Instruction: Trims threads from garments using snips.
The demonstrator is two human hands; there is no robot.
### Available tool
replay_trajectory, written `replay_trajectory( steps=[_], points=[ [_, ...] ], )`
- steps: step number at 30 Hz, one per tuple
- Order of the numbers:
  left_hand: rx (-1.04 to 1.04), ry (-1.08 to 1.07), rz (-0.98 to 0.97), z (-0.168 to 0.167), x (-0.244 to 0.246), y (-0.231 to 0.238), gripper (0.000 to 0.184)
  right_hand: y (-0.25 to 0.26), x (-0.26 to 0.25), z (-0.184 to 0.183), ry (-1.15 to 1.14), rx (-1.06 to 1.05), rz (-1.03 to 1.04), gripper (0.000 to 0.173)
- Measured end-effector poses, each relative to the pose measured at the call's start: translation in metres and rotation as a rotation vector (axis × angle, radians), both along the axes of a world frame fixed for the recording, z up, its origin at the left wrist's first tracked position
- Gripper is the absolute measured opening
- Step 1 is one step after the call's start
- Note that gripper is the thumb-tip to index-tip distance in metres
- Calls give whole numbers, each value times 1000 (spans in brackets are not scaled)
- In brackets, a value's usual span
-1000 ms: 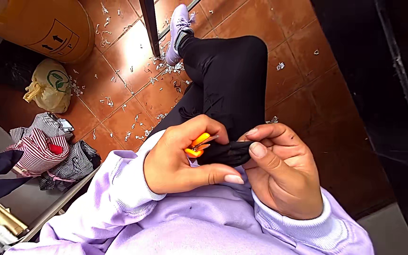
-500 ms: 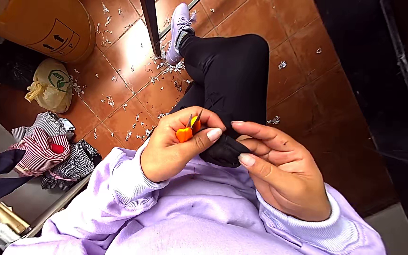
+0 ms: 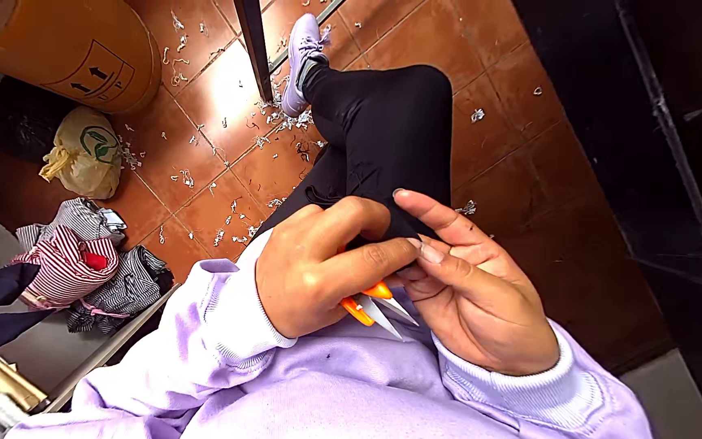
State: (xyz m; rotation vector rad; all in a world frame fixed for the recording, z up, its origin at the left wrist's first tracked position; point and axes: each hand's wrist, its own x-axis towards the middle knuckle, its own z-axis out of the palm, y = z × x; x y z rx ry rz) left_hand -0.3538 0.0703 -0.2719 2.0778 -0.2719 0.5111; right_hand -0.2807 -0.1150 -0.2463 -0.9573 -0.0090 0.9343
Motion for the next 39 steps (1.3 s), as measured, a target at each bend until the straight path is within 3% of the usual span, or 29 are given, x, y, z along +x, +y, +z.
replay_trajectory(
  steps=[3, 8, 12, 14, 17, 20, 22, 24, 26, 28, 30, 39],
  points=[
    [-9, -42, 14, -3, 2, -5, 10, 2, -4, -1, 33, 5, 1, 41],
    [-252, 9, 66, 2, 1, 7, 9, 2, -5, -4, -40, -71, -27, 36],
    [-85, -29, 373, -5, 0, 34, 18, 0, -4, -9, -130, -105, -55, 33],
    [-13, -48, 429, -9, 2, 45, 30, 0, -4, -9, -151, -112, -57, 33],
    [-101, 29, 213, -1, 3, 36, 29, 1, -5, -9, -163, -120, -38, 35],
    [-166, 182, 4, -2, 6, 17, 40, 3, -6, -7, -287, -177, -8, 33],
    [-208, 256, -67, -6, 7, 14, 21, 3, -6, -8, -437, -234, -25, 31],
    [-207, 291, -69, -6, 6, 15, 10, 2, -6, -9, -559, -271, -50, 29],
    [-257, 280, -9, -4, 4, 12, 12, 2, -6, -11, -693, -319, -32, 37],
    [-399, 253, 19, -2, 4, 9, 12, 3, -7, -12, -853, -443, -13, 48],
    [-540, 235, 19, 0, 3, 3, 10, 6, -10, -12, -943, -540, -30, 43],
    [-903, 277, -41, 4, -6, -6, 27, 11, -11, -10, -495, -204, -22, 35]
  ],
)
